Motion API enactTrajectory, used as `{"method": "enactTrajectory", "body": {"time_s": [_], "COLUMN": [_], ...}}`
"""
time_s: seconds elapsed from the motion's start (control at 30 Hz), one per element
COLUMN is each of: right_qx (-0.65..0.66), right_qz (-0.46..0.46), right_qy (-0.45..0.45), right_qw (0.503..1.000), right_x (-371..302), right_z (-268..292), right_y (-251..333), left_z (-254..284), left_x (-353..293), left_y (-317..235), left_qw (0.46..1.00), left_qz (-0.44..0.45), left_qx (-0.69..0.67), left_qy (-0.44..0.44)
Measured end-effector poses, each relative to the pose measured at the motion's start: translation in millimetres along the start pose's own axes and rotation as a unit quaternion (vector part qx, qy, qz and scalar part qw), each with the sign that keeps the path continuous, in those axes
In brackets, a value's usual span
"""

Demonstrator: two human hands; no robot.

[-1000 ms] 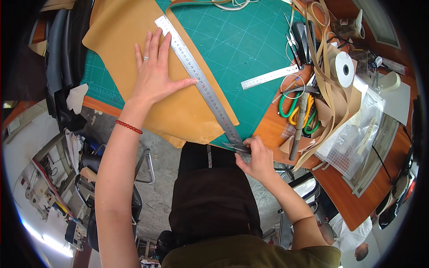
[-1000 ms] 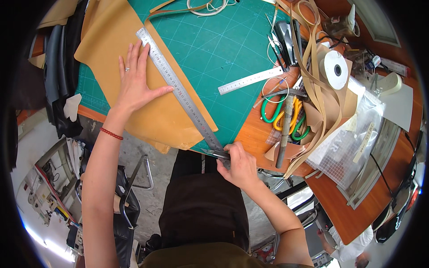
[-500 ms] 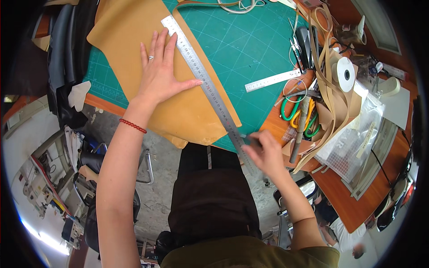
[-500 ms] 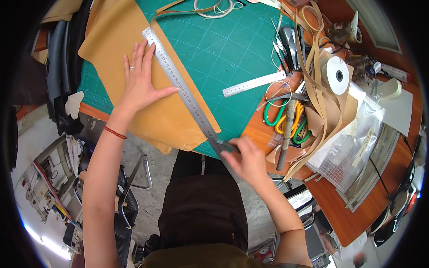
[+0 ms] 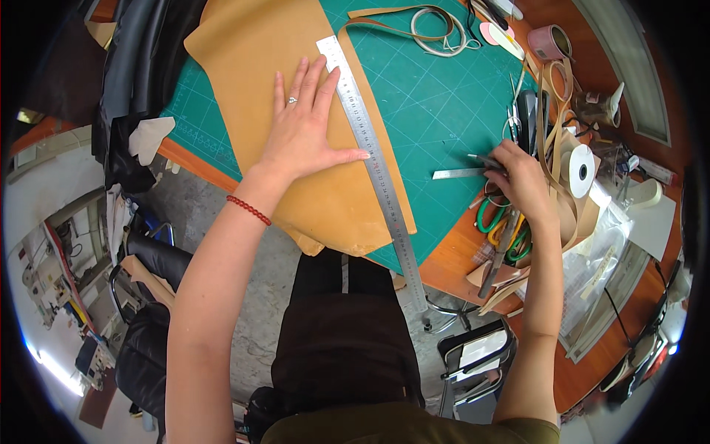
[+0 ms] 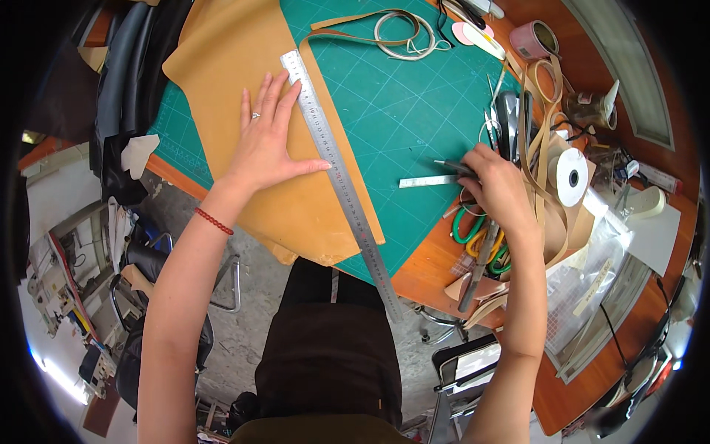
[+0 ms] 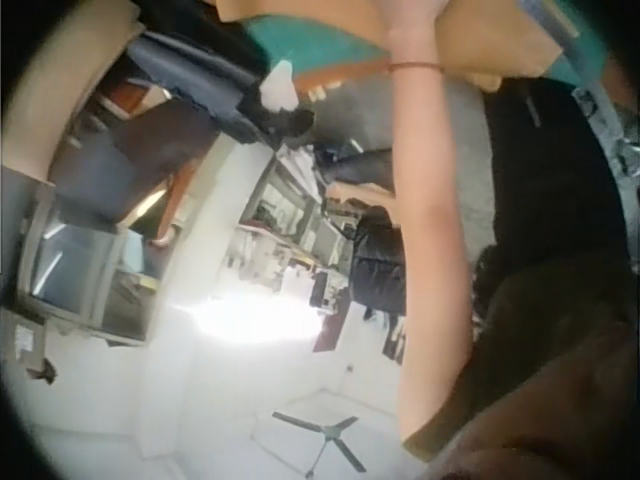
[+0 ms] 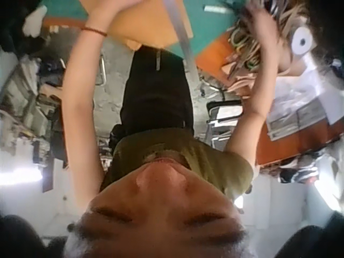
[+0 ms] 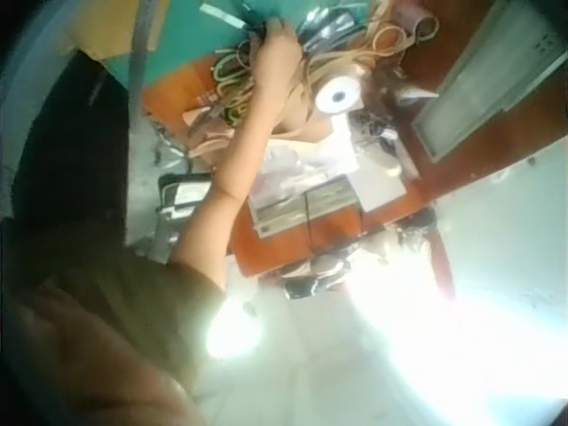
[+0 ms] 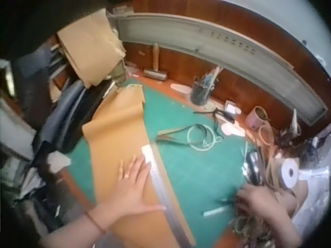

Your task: The person uses a metal ruler and a utility knife to cut straight strips from a large sheet of tan leather on a green cutting mat. They repeatedly measure, mark, and slice the material, occasionally using scissors to trim the edges of the cut strips. The person also handles a clear plastic sheet and a small piece of leather during the process.

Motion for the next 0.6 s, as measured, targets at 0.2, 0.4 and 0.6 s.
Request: {"method": "enactTrajectory", "body": {"time_s": [0.2,0.4,0.6], "right_qx": [0.133,0.134,0.118], "right_qz": [0.001,0.06,0.097], "right_qy": [-0.075,-0.28,-0.33], "right_qw": [0.988,0.949,0.932], "right_x": [19,115,165], "right_z": [9,-15,-32], "right_y": [21,59,67], "left_z": [4,-1,1], "left_x": [0,0,2], "left_y": [0,-2,-2], "left_qw": [1.0,0.999,0.998], "left_qz": [-0.008,-0.007,0.012], "left_qx": [0.007,0.015,0.022], "left_qy": [-0.027,-0.046,-0.051]}}
Point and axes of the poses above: each hand's wrist, its own x-axis towards the middle knuckle, its own z-axis out of the back of the hand, y = z × x, the point moved 6 cm from there along x, towards the middle knuckle, and after that the axes turned 12 degrees about -y, right-handed, at the moved point
